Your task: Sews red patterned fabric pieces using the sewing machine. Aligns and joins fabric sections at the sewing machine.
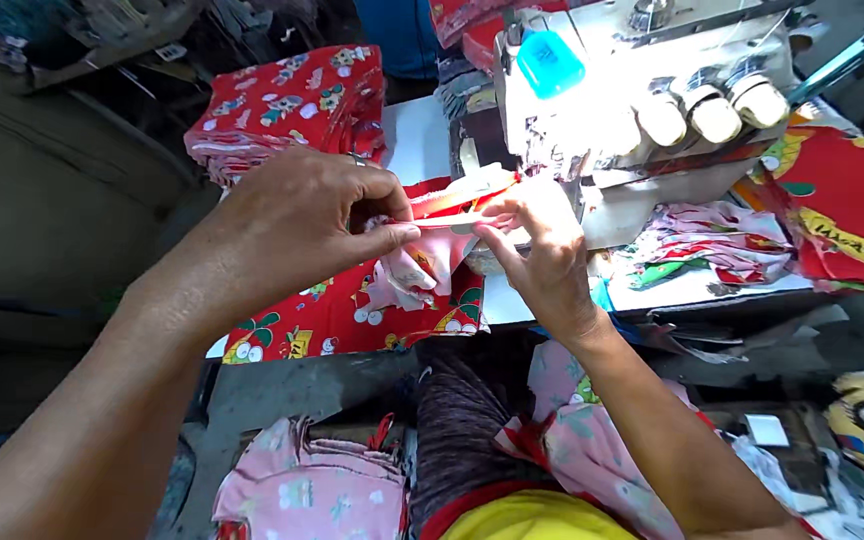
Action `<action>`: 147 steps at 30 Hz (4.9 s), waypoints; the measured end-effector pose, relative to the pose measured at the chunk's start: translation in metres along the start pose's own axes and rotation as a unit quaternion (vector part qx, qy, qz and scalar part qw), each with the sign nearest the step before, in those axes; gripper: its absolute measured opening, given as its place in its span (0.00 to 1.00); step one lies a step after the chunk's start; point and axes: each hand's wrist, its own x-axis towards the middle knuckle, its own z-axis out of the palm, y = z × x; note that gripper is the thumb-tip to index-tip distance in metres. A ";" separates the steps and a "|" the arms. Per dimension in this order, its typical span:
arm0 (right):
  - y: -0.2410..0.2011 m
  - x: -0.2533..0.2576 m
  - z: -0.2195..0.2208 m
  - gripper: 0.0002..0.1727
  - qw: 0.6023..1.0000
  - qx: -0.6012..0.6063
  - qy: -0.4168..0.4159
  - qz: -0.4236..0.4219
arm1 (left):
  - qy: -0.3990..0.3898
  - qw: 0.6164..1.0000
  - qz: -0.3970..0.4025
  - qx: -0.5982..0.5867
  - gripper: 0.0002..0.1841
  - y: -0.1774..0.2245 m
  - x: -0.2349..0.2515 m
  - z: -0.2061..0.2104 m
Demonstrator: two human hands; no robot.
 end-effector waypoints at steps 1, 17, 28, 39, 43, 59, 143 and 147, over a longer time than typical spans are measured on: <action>0.001 0.001 0.001 0.09 1.000 -0.004 -0.001 -0.009 | -0.002 1.000 0.002 0.006 0.16 0.000 -0.001 0.000; 0.013 -0.003 -0.004 0.12 0.998 0.015 -0.026 -0.060 | -0.009 0.997 0.071 0.039 0.18 0.023 -0.005 0.008; 0.027 -0.020 0.004 0.08 0.997 0.038 0.059 0.013 | 0.015 0.994 0.036 0.104 0.21 0.019 0.000 0.005; 0.025 -0.019 -0.003 0.09 0.997 0.052 0.060 0.017 | 0.023 0.999 0.041 0.022 0.18 0.015 0.001 0.006; 0.027 -0.017 -0.009 0.08 0.998 0.040 0.047 0.006 | 0.044 0.998 0.032 0.021 0.16 0.020 0.003 0.006; 0.031 -0.009 -0.034 0.10 0.997 -0.027 -0.047 -0.054 | 0.035 0.996 0.081 0.017 0.13 0.044 -0.001 0.020; -0.003 -0.094 -0.006 0.13 0.950 0.187 -0.138 0.209 | 0.103 0.991 -0.061 0.056 0.12 0.082 0.076 0.097; 0.005 -0.085 -0.030 0.12 0.954 0.181 -0.067 0.231 | 0.039 0.998 -0.041 -0.041 0.19 0.038 0.076 0.064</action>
